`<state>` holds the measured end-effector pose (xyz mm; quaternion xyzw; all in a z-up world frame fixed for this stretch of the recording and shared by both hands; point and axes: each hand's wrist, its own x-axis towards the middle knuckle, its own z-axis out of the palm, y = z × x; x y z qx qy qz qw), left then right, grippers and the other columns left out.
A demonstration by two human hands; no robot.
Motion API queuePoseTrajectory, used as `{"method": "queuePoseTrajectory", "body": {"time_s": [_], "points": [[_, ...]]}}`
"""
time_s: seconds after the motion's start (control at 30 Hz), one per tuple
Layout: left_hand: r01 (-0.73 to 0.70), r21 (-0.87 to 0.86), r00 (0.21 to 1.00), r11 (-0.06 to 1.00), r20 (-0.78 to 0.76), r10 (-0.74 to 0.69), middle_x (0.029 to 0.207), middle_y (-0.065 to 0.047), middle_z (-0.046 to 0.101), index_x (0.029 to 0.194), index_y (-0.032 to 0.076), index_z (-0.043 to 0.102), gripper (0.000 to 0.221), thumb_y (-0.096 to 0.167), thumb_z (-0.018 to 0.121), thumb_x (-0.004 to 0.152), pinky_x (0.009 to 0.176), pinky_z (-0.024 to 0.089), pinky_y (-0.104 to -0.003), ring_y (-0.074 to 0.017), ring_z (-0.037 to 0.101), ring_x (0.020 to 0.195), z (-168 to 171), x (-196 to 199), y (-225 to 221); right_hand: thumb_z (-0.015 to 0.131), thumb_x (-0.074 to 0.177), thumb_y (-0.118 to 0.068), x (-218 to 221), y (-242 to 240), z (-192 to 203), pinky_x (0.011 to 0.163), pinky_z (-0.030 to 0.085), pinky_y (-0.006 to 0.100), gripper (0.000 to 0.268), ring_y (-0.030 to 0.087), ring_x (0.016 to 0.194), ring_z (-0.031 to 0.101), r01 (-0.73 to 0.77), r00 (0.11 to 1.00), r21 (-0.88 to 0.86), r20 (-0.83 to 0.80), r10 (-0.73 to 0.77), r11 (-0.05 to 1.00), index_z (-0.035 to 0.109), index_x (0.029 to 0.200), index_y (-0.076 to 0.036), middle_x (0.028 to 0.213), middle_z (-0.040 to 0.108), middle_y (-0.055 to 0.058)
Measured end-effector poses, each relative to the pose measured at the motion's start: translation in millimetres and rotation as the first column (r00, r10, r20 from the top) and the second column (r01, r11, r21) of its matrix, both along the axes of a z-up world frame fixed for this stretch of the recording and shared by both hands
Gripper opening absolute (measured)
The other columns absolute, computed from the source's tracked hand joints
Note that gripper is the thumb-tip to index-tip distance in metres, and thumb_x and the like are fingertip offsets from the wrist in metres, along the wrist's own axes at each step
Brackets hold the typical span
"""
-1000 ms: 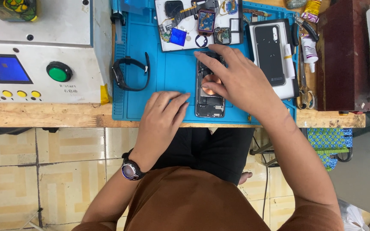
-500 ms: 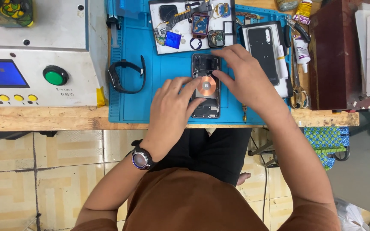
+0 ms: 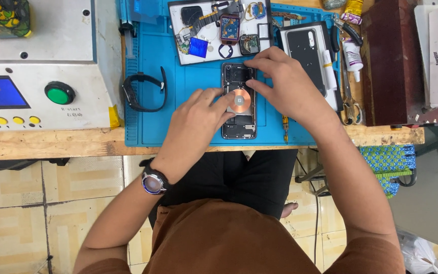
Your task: Using a precision screwdriver to remove screws and internal components from a smartphone on a repair bench.
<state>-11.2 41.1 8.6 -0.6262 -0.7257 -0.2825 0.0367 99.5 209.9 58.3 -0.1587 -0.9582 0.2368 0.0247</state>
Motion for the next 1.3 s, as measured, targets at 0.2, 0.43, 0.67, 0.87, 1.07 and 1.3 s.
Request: {"method": "queuePoseTrajectory", "body": {"time_s": [0.2,0.43,0.67,0.87,1.07,1.3], "points": [[0.049,-0.165,0.984,0.985,-0.162,-0.076,0.086,-0.009,0.055,0.116,0.010,0.055,0.029,0.019,0.063,0.089,0.036,0.046,-0.031,-0.0220,0.056,0.073,11.5,-4.1,3.9,0.062,0.088,-0.008,1.4,0.9,-3.3,0.088,0.048,0.054,0.040,0.038,0.105,0.052,-0.025,1.000,0.037,-0.016,0.025,0.999,0.051,0.126,0.003,0.120,0.047,0.017],[0.094,-0.182,0.929,0.979,-0.338,-0.152,0.089,-0.008,0.057,0.118,0.005,0.053,0.053,-0.005,0.070,0.069,0.037,0.046,-0.028,-0.0173,0.056,0.069,15.5,-4.4,0.8,0.059,0.091,-0.008,4.8,3.4,-5.7,0.092,0.045,0.056,0.038,0.040,0.110,0.049,-0.032,0.999,0.010,-0.018,0.032,0.999,0.050,0.127,0.002,0.124,0.045,0.017],[0.037,-0.040,0.881,0.999,-0.470,-0.051,0.085,-0.002,0.052,0.122,0.011,0.048,0.043,0.010,0.070,0.085,0.039,0.042,-0.023,-0.0109,0.051,0.060,15.7,-6.2,3.0,0.053,0.094,-0.019,3.6,0.5,8.3,0.084,0.050,0.050,0.038,0.038,0.103,0.053,0.009,1.000,-0.099,0.006,-0.009,0.995,0.050,0.127,-0.001,0.126,0.046,0.017],[0.102,0.043,0.976,0.994,0.187,-0.108,0.098,-0.008,0.059,0.123,0.011,0.050,0.031,0.009,0.059,0.093,0.045,0.046,-0.032,-0.0235,0.061,0.080,17.6,-0.2,7.7,0.049,0.095,-0.026,2.6,-8.2,21.4,0.092,0.048,0.047,0.041,0.036,0.114,0.050,0.123,0.992,-0.246,0.009,-0.125,0.961,0.049,0.128,-0.003,0.125,0.050,0.019],[0.050,0.211,0.838,0.976,0.523,-0.156,0.101,-0.016,0.064,0.127,0.009,0.046,0.043,-0.008,0.056,0.089,0.082,0.055,-0.041,-0.0304,0.067,0.094,27.7,26.4,21.1,0.050,0.099,-0.026,8.1,-13.2,25.7,0.079,0.054,0.050,0.040,0.044,0.106,0.057,0.216,0.939,-0.490,-0.132,-0.317,0.845,0.051,0.125,0.004,0.113,0.057,0.027],[0.075,0.392,0.909,0.917,0.350,-0.224,0.093,-0.009,0.065,0.122,0.009,0.052,0.034,0.000,0.060,0.090,0.073,0.055,-0.034,-0.0236,0.066,0.083,28.3,60.9,22.5,0.042,0.097,-0.005,54.2,-17.5,-16.2,0.083,0.057,0.045,0.036,0.036,0.108,0.059,0.147,0.738,-0.838,-0.262,-0.623,0.526,0.044,0.128,0.012,0.119,0.054,0.030]]}}
